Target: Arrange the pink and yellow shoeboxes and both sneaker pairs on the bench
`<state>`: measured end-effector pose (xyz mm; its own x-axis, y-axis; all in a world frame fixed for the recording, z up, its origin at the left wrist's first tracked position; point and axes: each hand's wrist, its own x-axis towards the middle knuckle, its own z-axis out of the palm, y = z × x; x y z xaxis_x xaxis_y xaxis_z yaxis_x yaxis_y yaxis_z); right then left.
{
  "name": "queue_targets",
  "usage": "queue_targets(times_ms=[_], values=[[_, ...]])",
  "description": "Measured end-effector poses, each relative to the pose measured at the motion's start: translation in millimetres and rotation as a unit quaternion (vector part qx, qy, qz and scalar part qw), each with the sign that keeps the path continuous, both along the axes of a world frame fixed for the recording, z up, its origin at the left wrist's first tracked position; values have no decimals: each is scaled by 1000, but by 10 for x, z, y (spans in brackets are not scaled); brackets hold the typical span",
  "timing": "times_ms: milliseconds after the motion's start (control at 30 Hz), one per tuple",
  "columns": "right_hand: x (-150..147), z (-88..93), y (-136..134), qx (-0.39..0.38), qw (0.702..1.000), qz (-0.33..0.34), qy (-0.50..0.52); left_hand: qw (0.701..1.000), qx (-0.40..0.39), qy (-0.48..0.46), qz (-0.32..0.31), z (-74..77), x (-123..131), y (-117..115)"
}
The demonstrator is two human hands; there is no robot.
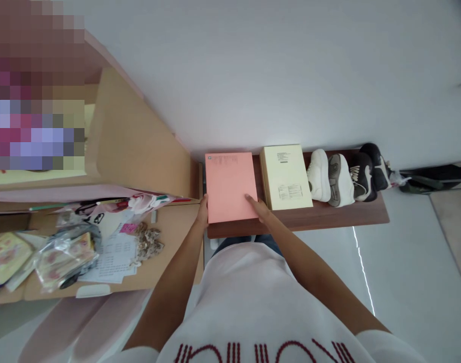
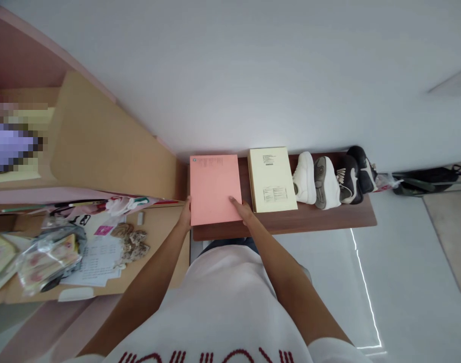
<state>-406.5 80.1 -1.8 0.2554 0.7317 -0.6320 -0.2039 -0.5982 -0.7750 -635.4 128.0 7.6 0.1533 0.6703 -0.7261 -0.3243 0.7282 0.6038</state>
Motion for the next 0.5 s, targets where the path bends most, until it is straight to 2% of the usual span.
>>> queue_targets(times_ms=[100, 233, 400, 500], values=[[7, 73, -64, -55, 996, 13, 65, 1000, 16, 7, -10, -1, -68, -42], [16, 157, -124, -34, 997, 17, 64, 999, 26, 42, -6, -33, -174, -91], [-22, 237, -144, 47, 995, 49, -79, 1000, -8, 28, -7, 53, -246, -177], [-85, 288, -126, 54, 979, 94, -171, 1000, -18, -15, 0, 171, -230, -238]])
